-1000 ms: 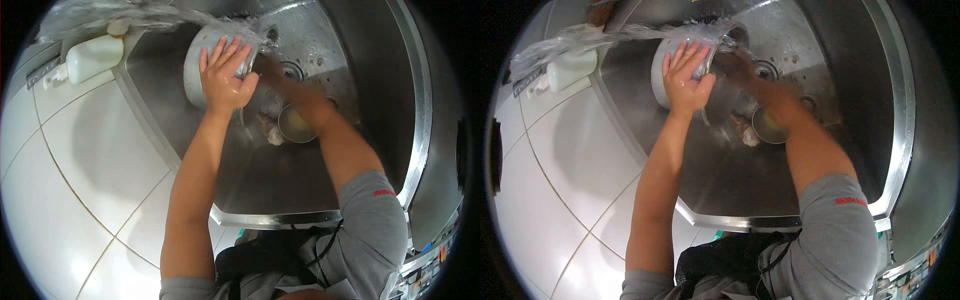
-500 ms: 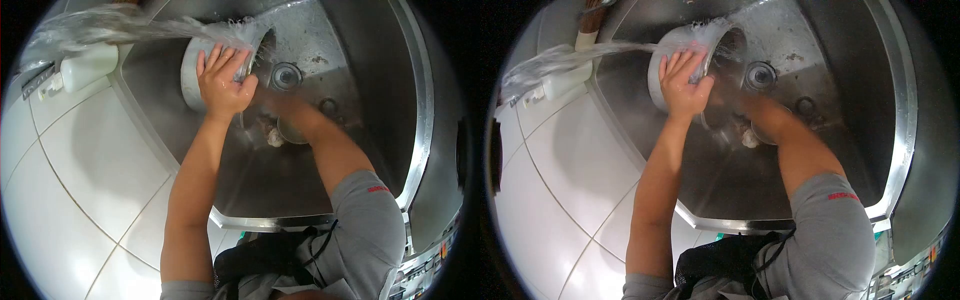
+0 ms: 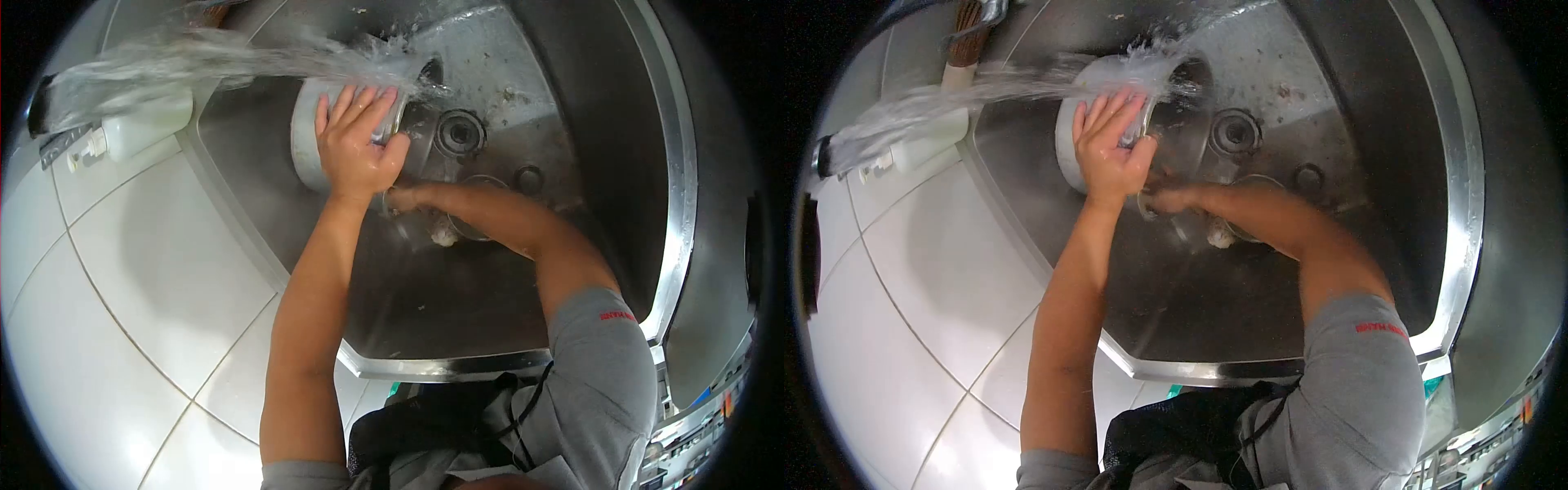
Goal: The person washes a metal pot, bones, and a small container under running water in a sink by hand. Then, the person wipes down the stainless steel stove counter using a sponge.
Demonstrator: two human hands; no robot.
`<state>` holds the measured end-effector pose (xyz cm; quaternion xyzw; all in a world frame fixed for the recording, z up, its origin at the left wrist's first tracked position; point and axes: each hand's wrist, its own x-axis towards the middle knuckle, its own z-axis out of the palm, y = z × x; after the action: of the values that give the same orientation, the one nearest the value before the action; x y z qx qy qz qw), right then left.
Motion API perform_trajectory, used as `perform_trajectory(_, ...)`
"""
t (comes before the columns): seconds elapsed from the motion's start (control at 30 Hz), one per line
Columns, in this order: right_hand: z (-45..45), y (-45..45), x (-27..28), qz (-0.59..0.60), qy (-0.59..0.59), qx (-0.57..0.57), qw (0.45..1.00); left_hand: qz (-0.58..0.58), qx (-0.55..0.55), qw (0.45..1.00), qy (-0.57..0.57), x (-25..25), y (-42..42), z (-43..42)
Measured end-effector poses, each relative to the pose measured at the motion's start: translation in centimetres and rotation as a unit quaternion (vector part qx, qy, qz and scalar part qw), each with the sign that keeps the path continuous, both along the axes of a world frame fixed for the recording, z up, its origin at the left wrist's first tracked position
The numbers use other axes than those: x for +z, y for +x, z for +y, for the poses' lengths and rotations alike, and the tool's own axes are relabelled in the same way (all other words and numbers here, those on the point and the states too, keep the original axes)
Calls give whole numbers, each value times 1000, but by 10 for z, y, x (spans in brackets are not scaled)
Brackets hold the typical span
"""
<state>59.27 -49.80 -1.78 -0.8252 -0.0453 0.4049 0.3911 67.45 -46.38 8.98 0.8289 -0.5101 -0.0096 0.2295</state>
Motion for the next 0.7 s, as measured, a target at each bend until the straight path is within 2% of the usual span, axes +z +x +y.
perform_trajectory(0.03, 3, -9, -24, -80, 170, -74, 979, -2, 2, 1000, -2, 0, 2, -1)
perform_trajectory(0.07, 9, -23, -49, -154, 336, -148, 917, -5, -1, 1000, -1, 0, 1, 0)
perform_trajectory(0.1, 5, -22, -112, -144, 369, -198, 896, -8, -3, 1000, 1, 0, 0, 1)
perform_trajectory(0.13, -20, 0, -140, -136, 401, -248, 871, -9, -3, 1000, 3, -1, -1, 1)
perform_trajectory(0.17, -52, 28, -167, -272, 259, -242, 895, -4, -1, 1000, 0, -2, -2, 1)
perform_trajectory(0.2, -78, 49, -161, -399, 108, -225, 882, 0, 4, 1000, -4, -3, -1, 4)
perform_trajectory(0.23, -65, 47, -165, -401, 111, -223, 881, -2, 6, 1000, -2, -3, 2, 5)
perform_trajectory(0.33, -3, 16, -165, -242, 295, -260, 887, -9, 5, 1000, -13, -5, 4, -5)
perform_trajectory(0.4, 64, 6, -94, -150, 168, -210, 951, -4, 0, 1000, -8, -6, 5, -3)
perform_trajectory(0.43, 54, 9, -85, -155, 163, -206, 952, -8, 2, 1000, -14, -7, 10, -9)
perform_trajectory(0.53, 5, 4, -31, -111, 124, -105, 980, -7, 52, 998, 35, -5, 25, -40)
perform_trajectory(0.6, -33, -1, -1, -84, 88, -34, 992, 179, 190, 950, 172, 5, 39, -75)
perform_trajectory(0.63, -43, -7, 2, -69, 71, 4, 995, 179, 190, 951, 166, 3, 48, -87)
perform_trajectory(0.67, -46, -11, -53, -261, -52, -45, 963, 227, 181, 947, 139, 1, 58, -94)
perform_trajectory(0.7, -44, -8, -110, -439, -163, -92, 879, 275, 174, 939, 117, -1, 65, -93)
